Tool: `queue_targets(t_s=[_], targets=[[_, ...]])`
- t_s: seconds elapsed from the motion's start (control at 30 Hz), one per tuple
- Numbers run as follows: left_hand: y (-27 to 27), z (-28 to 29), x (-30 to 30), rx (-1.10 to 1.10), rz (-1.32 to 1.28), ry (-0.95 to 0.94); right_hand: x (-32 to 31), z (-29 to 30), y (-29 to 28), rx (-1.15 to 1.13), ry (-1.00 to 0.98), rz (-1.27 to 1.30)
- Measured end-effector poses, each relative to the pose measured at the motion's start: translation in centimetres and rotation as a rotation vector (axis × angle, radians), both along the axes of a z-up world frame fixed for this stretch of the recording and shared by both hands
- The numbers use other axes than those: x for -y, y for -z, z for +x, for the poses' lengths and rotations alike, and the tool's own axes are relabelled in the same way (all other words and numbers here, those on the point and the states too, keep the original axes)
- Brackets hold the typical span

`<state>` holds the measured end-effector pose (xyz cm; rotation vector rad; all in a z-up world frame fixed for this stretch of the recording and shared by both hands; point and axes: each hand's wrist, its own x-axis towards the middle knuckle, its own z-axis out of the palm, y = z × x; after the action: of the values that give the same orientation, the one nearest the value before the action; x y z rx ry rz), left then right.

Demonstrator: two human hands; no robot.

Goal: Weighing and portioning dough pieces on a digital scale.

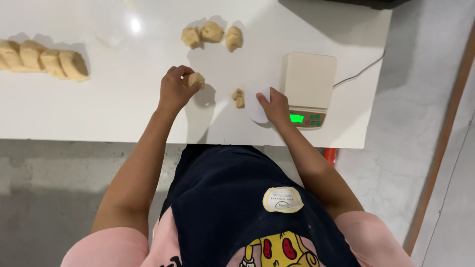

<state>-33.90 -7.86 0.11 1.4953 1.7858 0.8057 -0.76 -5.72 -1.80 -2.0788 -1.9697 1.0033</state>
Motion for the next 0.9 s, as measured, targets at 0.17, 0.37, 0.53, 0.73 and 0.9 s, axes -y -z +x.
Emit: queue_targets(t_s=[0.17, 0.37, 0.53, 0.73, 0.9], targets=[[-2.5, 5.2, -4.2, 0.063, -0.019, 0.049, -0.2, 2.6, 0.0, -0.077, -0.012, 0.233], [-3.6, 15.3, -8.3, 0.089, 0.143, 0.187, -2.1, 11.1, -7.8, -0.131, 0.199, 0.246], [-1.9, 26.4, -9.8, -0.045, 0.192, 0.419, -1.5, 20.4, -10.2, -0.324, 0.518, 0.3], [-1.2, 31.9, -9.4, -0.157, 0.03, 0.632, 1.8, 26.6, -10.0, -0.426, 0.703, 0.25], [-2.2, 28.4, -10.7, -0.519, -0.087, 0.578, 4.1, 31.1, -9.7, -0.48, 0.799, 0.283]])
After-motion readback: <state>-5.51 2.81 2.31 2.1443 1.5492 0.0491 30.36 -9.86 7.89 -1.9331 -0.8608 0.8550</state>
